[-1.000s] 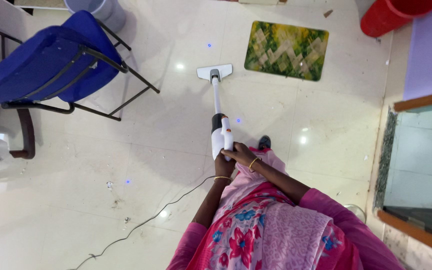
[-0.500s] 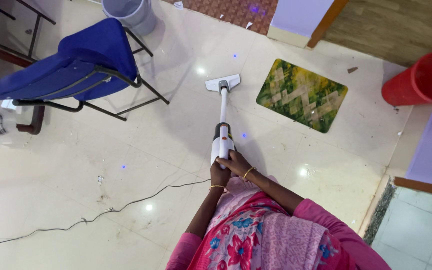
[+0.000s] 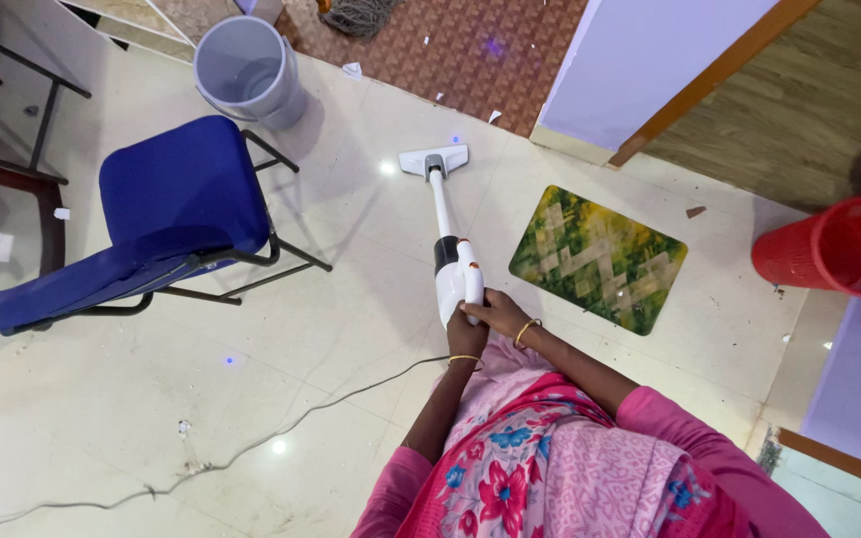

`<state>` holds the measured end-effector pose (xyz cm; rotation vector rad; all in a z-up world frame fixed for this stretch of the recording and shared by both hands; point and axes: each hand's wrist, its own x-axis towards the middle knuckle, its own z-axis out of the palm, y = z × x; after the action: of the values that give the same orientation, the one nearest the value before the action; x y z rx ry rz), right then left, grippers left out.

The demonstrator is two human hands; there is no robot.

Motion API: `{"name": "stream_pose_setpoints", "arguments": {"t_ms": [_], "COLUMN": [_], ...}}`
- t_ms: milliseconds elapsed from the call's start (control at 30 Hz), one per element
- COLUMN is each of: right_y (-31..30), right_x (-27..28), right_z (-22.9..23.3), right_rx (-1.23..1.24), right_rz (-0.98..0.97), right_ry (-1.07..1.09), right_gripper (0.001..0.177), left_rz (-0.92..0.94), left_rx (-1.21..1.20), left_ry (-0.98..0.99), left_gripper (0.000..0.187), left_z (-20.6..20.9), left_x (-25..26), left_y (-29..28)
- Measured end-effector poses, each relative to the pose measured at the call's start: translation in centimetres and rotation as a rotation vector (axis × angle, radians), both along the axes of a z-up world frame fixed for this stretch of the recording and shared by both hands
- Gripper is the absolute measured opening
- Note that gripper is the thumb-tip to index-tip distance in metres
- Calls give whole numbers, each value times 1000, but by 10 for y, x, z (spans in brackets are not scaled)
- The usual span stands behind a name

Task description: The person cleans the floor by hand using a white and grey handheld vacuum cleaner, moving it across various sections of the room to collect debris.

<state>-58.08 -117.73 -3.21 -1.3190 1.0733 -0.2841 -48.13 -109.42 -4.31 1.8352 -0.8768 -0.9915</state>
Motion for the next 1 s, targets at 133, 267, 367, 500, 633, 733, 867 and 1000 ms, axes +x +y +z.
{"name": "stream_pose_setpoints", "arguments": {"t_ms": [133, 267, 367, 500, 633, 733, 867, 1000], "right_y": [-35, -83, -124, -190, -230, -231, -221, -207], "right_x": [7, 13, 24, 32, 34, 25, 22, 13], "right_z": [1, -1, -2, 0, 16, 33, 61, 83], "right_rx": [32, 97, 118, 55, 119, 131, 57, 67], "right_rz": [60, 121, 225, 387, 470, 628, 833, 922], "right_ry": [61, -37, -73, -45, -147, -101, -15, -53], "right_gripper": [44, 45, 45, 44, 41, 41, 46, 47], "left_rz": [16, 100, 185, 336, 498, 594, 716, 822], "left_rx": [108, 155, 154, 63, 187, 243, 194, 181], "left_ry": [0, 1, -28, -28, 189, 183, 230, 279], "left_gripper": [31, 31, 32, 38, 52, 52, 39, 35], "left_z": [6, 10, 5, 4, 36, 53, 69, 89], "left_x": [10, 9, 13, 5, -7, -27, -52, -76], "left_y": [-31, -74, -107, -156, -188, -182, -162, -144]}}
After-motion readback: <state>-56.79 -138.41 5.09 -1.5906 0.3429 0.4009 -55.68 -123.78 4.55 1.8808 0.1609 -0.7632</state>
